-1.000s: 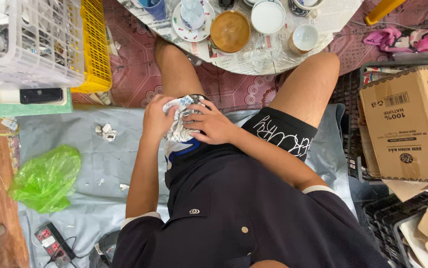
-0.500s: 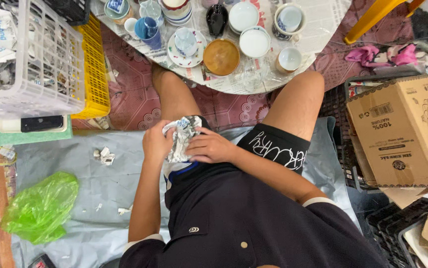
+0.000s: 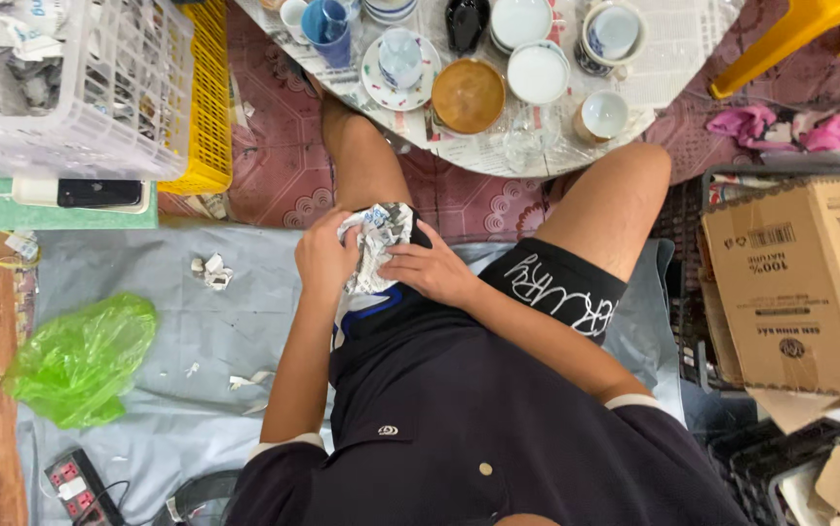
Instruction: The person sits on the floor and wraps various ceramic dishes, including bowls and cups, with newspaper. They fold the newspaper around each item and place the wrapped pieces on a nearby table.
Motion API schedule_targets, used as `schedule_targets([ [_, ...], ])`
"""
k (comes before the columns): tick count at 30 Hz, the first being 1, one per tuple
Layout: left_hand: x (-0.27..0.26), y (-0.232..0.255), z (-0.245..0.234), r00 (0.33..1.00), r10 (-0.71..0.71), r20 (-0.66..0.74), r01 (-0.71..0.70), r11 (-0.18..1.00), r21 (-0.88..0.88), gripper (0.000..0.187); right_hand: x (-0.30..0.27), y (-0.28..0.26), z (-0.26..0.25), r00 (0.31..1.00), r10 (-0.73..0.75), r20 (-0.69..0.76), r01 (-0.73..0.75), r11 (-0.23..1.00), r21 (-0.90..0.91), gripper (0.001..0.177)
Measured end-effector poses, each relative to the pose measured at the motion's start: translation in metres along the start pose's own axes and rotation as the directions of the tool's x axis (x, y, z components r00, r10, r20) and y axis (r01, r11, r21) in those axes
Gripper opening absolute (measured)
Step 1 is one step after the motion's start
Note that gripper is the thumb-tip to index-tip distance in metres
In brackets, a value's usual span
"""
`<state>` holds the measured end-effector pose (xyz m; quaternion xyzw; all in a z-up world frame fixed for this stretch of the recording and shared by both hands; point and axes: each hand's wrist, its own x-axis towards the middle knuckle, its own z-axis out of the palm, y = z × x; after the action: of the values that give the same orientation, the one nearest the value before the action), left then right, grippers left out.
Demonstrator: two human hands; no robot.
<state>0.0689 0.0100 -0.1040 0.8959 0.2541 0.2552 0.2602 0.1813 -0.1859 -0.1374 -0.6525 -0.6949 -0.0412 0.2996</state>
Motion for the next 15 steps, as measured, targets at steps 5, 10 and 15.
schedule_targets([
  [5,-0.003,-0.006,0.005,0.993,-0.106,0.054,0.104,0.994,0.043,0.022,0.004,0.006,-0.003,1.0,-0.019,0.012,0.018,0.997,0.076,0.036],
  [10,-0.002,-0.012,0.011,0.988,-0.131,0.083,0.13,0.991,0.026,0.022,0.007,-0.005,-0.003,0.989,0.035,0.141,-0.017,0.992,-0.127,0.044],
  [15,0.005,-0.008,0.008,0.955,-0.202,0.218,0.188,0.979,0.085,0.02,0.014,-0.01,-0.009,0.983,0.111,0.149,-0.112,0.994,-0.003,0.045],
])
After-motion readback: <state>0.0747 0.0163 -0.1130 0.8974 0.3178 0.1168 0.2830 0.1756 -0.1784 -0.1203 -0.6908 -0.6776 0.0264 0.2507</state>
